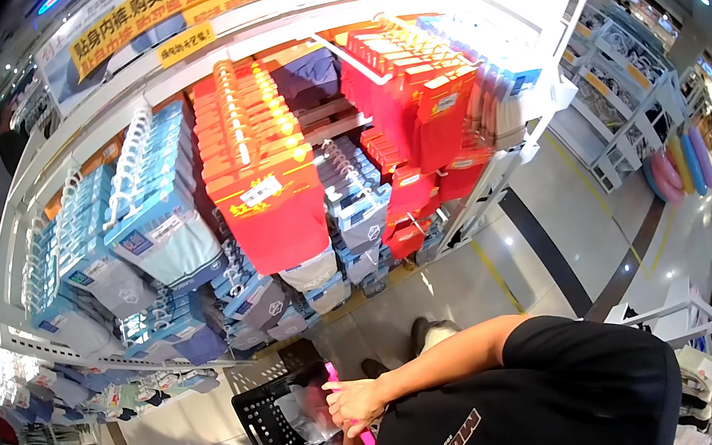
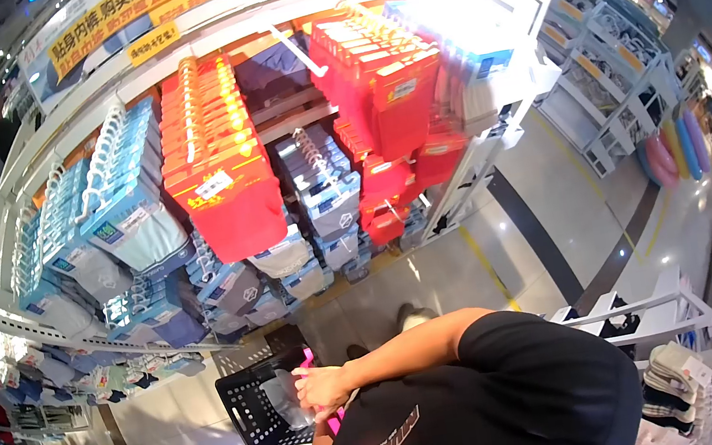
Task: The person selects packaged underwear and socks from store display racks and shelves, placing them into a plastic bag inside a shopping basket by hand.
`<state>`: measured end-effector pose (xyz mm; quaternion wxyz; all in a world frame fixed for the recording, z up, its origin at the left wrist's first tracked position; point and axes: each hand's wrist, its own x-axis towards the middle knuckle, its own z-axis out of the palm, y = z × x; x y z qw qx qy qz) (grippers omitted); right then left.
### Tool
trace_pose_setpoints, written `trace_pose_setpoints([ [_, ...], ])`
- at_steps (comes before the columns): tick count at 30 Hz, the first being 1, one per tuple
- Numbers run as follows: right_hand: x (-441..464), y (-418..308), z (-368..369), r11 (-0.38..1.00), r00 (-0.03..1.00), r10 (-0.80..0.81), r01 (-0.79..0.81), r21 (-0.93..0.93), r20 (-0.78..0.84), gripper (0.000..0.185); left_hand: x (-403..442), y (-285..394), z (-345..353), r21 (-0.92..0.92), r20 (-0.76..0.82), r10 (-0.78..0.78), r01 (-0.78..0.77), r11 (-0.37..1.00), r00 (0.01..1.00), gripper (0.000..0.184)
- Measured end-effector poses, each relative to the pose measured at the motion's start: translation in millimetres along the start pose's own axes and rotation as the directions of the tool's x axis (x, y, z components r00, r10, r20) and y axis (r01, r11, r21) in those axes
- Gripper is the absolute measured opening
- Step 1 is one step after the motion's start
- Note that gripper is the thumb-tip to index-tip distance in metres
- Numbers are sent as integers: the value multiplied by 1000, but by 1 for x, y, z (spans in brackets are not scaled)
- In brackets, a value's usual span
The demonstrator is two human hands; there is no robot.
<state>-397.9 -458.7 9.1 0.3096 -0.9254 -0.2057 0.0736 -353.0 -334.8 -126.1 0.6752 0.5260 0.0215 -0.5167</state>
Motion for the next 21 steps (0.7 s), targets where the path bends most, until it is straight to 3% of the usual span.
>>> trace_pose_setpoints([
  [5, -12, 9, 10, 995, 987, -34, 48, 85, -159, 33, -14, 8, -14, 59, -122, 86, -79, 995, 989, 20],
  [13, -21, 23, 18, 996, 964, -75, 87, 35, -256, 26, -85, -27, -6, 162, -396, 170, -113, 980, 903, 20],
  [16, -31, 25, 23, 995, 942, -71, 90, 45, -327, 21, -113, -42, -8, 257, -457, 196, -82, 963, 867, 20],
  [17, -35, 25, 25, 995, 934, -83, 94, 15, -349, 21, -107, -62, -50, 385, -465, 175, 21, 923, 868, 19],
  [18, -37, 25, 28, 996, 919, -92, 91, -23, -384, 20, -117, -57, -50, 385, -447, 201, -15, 923, 872, 22],
  [21, -39, 26, 31, 989, 811, -138, 142, -36, -568, 22, -157, -21, 16, 316, -503, 275, -122, 941, 819, 26],
])
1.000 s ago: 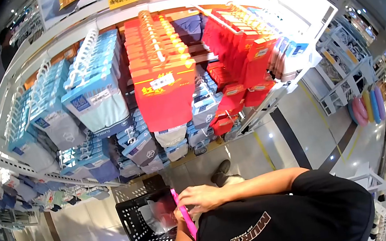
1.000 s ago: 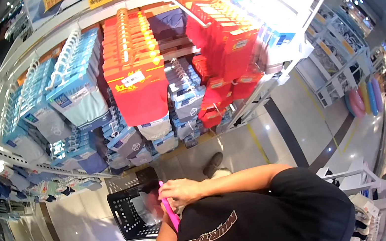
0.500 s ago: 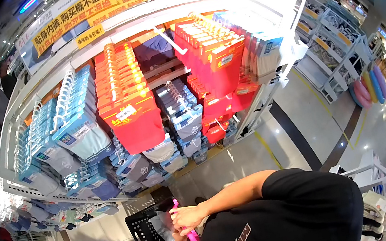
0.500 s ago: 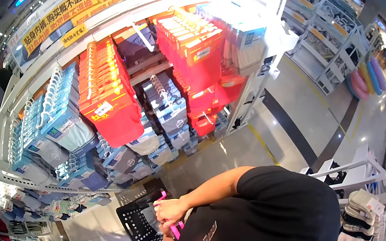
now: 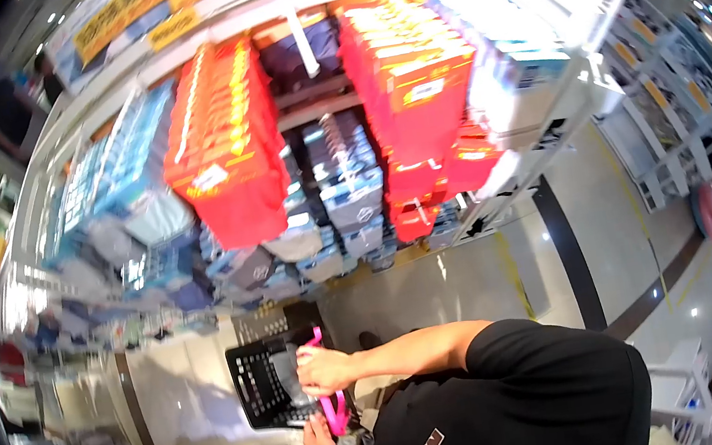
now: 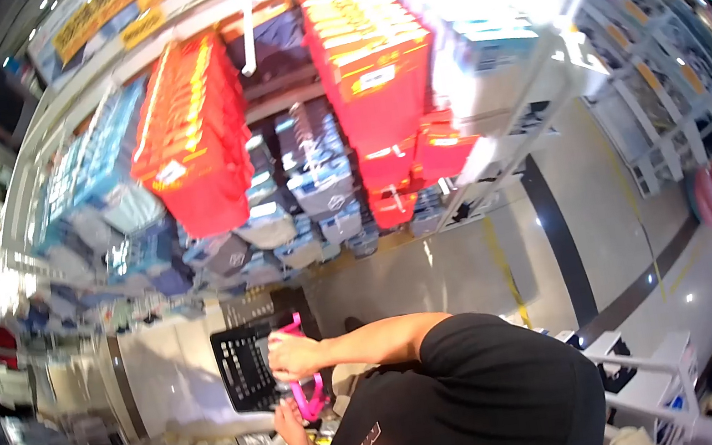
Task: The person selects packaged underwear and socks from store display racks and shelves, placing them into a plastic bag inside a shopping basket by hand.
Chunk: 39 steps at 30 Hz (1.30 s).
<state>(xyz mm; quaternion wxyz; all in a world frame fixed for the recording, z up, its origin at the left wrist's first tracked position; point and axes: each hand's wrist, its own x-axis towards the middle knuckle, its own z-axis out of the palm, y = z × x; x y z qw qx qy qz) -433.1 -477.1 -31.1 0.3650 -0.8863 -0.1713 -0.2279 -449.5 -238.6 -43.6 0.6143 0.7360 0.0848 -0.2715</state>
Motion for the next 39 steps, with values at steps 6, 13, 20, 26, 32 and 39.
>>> trace_pose_setpoints([
  [6, 7, -4, 4, 999, 990, 22, -17, 37, -136, 23, -39, 11, 53, 555, -67, 373, -276, 785, 925, 20],
  [13, 10, 0, 5, 999, 993, -14, 19, 41, -120, 24, -17, -16, 52, 736, -87, 691, -421, 530, 718, 16],
  [20, 19, -5, 19, 996, 995, 90, -89, -19, 32, 25, -11, -13, 39, 665, -145, 676, -435, 607, 722, 14],
  [26, 34, -9, 21, 993, 983, 115, -113, -22, 141, 26, -3, -13, 29, 662, -195, 690, -425, 617, 697, 13],
  [32, 50, -10, 30, 988, 997, 54, -46, -146, 55, 27, 13, -21, 15, 648, -247, 686, -410, 642, 684, 13],
  [39, 74, -10, 52, 997, 999, 27, -26, -75, 19, 25, 23, -6, -6, 669, -252, 735, -435, 602, 630, 20],
])
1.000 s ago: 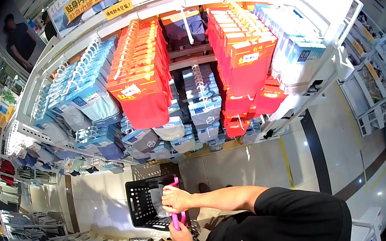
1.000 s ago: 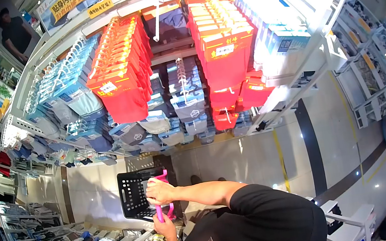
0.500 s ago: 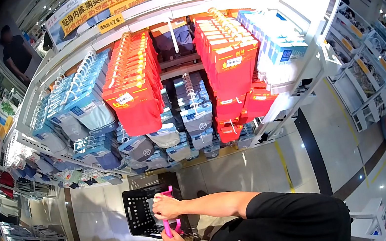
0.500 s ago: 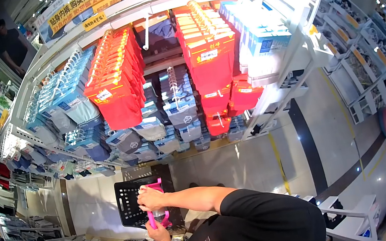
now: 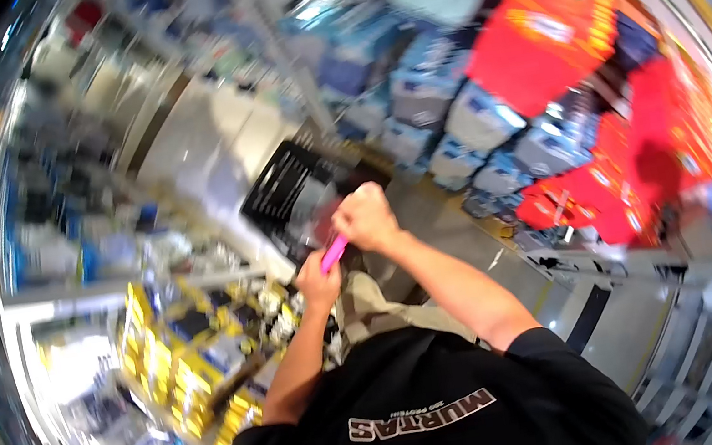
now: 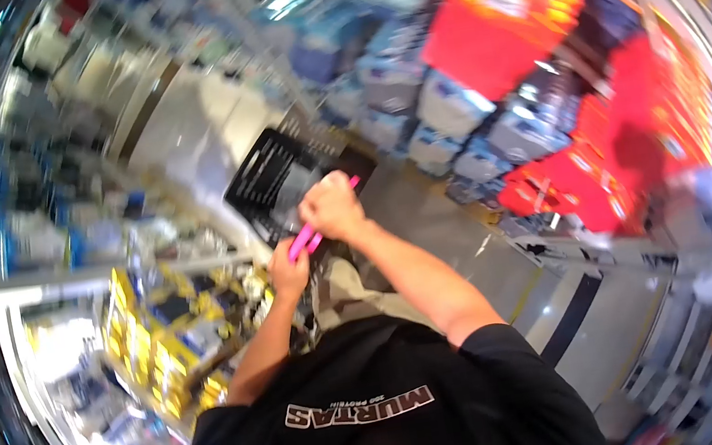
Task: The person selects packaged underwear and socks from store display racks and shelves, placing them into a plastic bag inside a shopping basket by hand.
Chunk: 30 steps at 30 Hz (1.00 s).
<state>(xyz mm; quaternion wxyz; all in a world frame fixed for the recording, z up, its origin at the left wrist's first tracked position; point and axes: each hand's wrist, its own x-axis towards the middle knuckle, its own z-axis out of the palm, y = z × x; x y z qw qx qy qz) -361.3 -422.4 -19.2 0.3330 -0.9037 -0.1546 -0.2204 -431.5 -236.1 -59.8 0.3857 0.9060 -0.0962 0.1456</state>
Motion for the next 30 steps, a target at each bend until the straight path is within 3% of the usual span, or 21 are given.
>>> trace_pose_setpoints([
  [1, 8, -3, 1, 1000, 999, -19, 19, -12, -36, 24, 5, -1, -2, -13, -11, -14, 14, 1000, 1000, 19],
  [3, 18, -2, 6, 999, 997, 26, -24, -28, 74, 21, 17, 4, -10, -58, 58, -129, 133, 989, 990, 21],
  [5, 29, -1, 16, 1000, 998, 20, -20, 0, 52, 20, 43, 19, -37, -115, 394, -318, 390, 913, 862, 33],
  [7, 38, -3, 21, 1000, 998, 10, -10, 4, 61, 18, 55, -15, -47, -403, 538, -127, 387, 829, 833, 33],
  [9, 47, -4, 26, 1000, 995, 18, -18, 0, 99, 16, 64, -57, -37, -597, 611, -313, 683, 422, 727, 36],
  [10, 52, -6, 29, 1000, 994, 16, -15, -4, 108, 14, 71, -82, -31, -606, 624, -412, 744, 281, 664, 37],
  [11, 56, -7, 31, 1000, 994, 14, -13, -6, 113, 13, 74, -117, -14, -535, 565, -562, 786, 309, 605, 37],
  [15, 56, -1, 36, 998, 977, 32, -21, -57, 209, 11, 79, -242, 73, -486, 423, -843, 869, 99, 333, 31],
  [17, 63, -6, 36, 996, 960, 72, -57, -65, 270, 6, 73, -308, 133, -250, 350, -868, 928, 276, 352, 33],
  [22, 62, -1, 40, 979, 895, 197, -156, -132, 400, 5, 101, -401, 188, -38, 299, -894, 940, 339, 335, 29],
  [28, 61, 2, 41, 948, 816, 310, -226, -224, 488, 12, 87, -515, 240, 215, 217, -970, 963, 160, 113, 34],
  [30, 61, 1, 38, 935, 788, 341, -229, -271, 513, 16, 89, -534, 250, 238, 201, -975, 961, 139, 91, 40],
])
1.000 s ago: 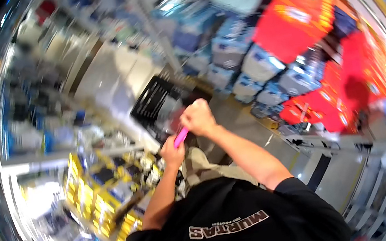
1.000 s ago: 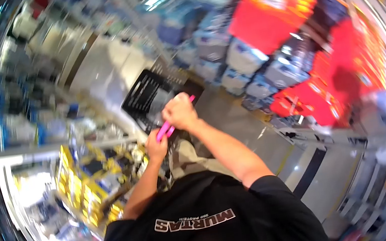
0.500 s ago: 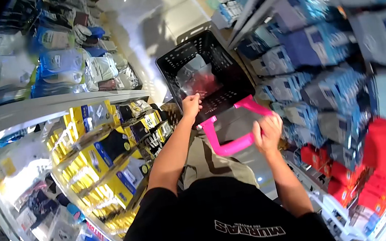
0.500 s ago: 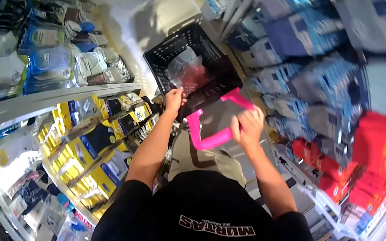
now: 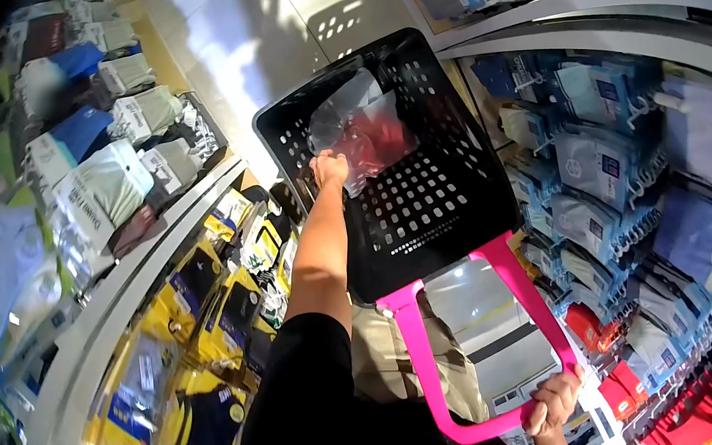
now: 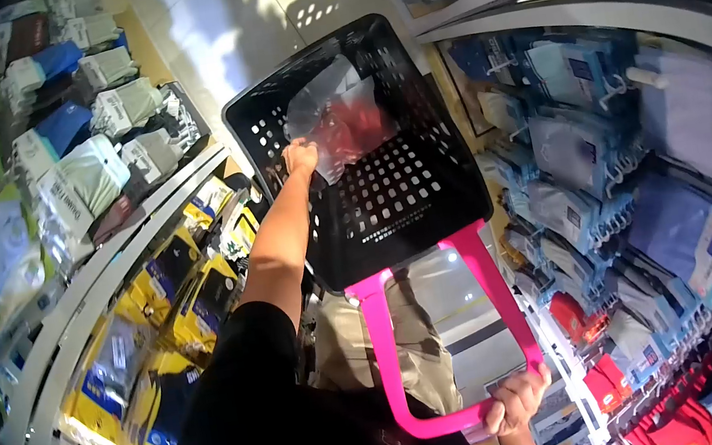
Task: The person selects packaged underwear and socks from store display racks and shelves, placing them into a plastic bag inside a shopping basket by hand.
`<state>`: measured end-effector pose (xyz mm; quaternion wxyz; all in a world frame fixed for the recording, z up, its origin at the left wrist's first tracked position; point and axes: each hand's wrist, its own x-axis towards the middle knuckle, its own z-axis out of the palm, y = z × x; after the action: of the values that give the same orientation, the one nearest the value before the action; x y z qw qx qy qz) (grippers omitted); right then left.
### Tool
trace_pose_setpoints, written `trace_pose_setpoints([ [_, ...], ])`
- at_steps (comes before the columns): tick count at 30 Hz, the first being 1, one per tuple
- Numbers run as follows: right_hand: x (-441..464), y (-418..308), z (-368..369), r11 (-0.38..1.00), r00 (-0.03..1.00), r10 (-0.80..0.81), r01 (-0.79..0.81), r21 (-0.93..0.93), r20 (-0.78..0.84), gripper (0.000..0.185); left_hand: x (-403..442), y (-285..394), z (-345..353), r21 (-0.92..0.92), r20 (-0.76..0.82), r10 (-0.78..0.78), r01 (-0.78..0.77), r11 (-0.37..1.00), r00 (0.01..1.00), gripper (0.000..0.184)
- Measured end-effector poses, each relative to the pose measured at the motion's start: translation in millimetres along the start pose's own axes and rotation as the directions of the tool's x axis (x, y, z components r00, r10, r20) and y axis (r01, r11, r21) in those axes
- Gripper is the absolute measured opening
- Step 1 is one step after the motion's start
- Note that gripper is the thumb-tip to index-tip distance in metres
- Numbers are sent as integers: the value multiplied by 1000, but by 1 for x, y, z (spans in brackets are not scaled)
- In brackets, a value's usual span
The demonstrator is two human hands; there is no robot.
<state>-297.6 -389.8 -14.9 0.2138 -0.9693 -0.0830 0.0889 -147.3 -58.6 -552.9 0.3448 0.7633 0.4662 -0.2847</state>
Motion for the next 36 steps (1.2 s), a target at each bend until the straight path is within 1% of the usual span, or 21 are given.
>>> trace_pose_setpoints([
  [2, -1, -1, -3, 999, 998, 40, -38, -28, 53, 18, 21, 2, 5, 47, 25, 5, -6, 999, 1000, 46],
  [4, -3, 0, -3, 998, 997, 48, -46, -45, 63, 20, 34, 2, 11, 79, 78, 7, -13, 997, 997, 51],
  [5, -5, 1, -2, 998, 997, 50, -47, -47, 57, 21, 44, 2, 15, 68, 103, -42, 35, 997, 994, 57],
  [7, -6, 1, -4, 996, 995, 54, -49, -72, 81, 23, 64, -5, 28, 70, 133, -65, 56, 996, 989, 59],
  [8, -4, 1, -5, 996, 995, 46, -39, -76, 93, 23, 75, -10, 32, -1, 192, -74, 75, 997, 979, 58],
  [9, -4, 1, -5, 996, 994, 37, -29, -81, 104, 23, 82, -12, 36, 20, 205, -96, 94, 995, 974, 59],
  [10, -4, 4, -3, 997, 996, 4, 3, -73, 87, 23, 75, -7, 36, 58, 163, -83, 74, 996, 983, 58],
  [11, -4, 4, -3, 997, 996, 17, -10, -82, 87, 23, 67, -3, 34, 97, 121, -71, 59, 994, 990, 56],
  [14, -2, 0, -4, 995, 995, 45, -37, -95, 87, 23, 47, 7, 25, 132, 137, -68, 50, 990, 988, 54],
  [17, -1, -1, -3, 996, 996, 47, -41, -77, 72, 23, 37, 1, 33, -43, -18, 162, -163, 986, 987, 50],
  [18, 3, -1, -4, 999, 995, 15, -11, -44, 99, 30, 31, 9, 32, -64, -182, 232, -246, 967, 956, 38],
  [21, 7, -2, -3, 1000, 999, -24, 24, -14, 49, 28, -27, 58, -18, -166, -318, 274, -338, 926, 908, 22],
  [22, 10, -2, -2, 999, 999, -32, 33, -18, 17, 18, -44, 70, -29, -138, -409, 327, -412, 901, 852, 16],
  [23, 11, -2, 0, 999, 999, -44, 44, 10, -22, 18, -52, 75, -39, -273, -399, 354, -478, 835, 846, 13],
  [25, 14, 0, 0, 996, 994, -84, 86, 34, -69, 17, -88, 97, -71, -366, -393, 380, -522, 770, 837, 9],
  [26, 16, 0, 1, 994, 990, -100, 105, 42, -94, 17, -109, 107, -91, -388, -360, 399, -524, 758, 843, 7],
  [27, 17, -1, 0, 992, 987, -114, 120, 45, -115, 17, -130, 118, -107, -424, -396, 429, -576, 698, 812, 10],
  [29, 22, -2, -2, 986, 980, -150, 159, 59, -135, 15, -166, 130, -138, -386, -459, 509, -680, 623, 728, 14],
  [30, 24, -4, -3, 985, 976, -157, 166, 51, -154, 14, -189, 137, -153, -434, -463, 491, -672, 600, 738, 17],
  [34, 35, -5, 0, 972, 952, -203, 225, 74, -229, 12, -274, 155, -209, -411, -485, 534, -719, 560, 693, 19],
  [36, 48, -16, -6, 963, 937, -242, 263, 52, -252, 10, -304, 151, -222, -382, -515, 552, -752, 537, 655, 18],
])
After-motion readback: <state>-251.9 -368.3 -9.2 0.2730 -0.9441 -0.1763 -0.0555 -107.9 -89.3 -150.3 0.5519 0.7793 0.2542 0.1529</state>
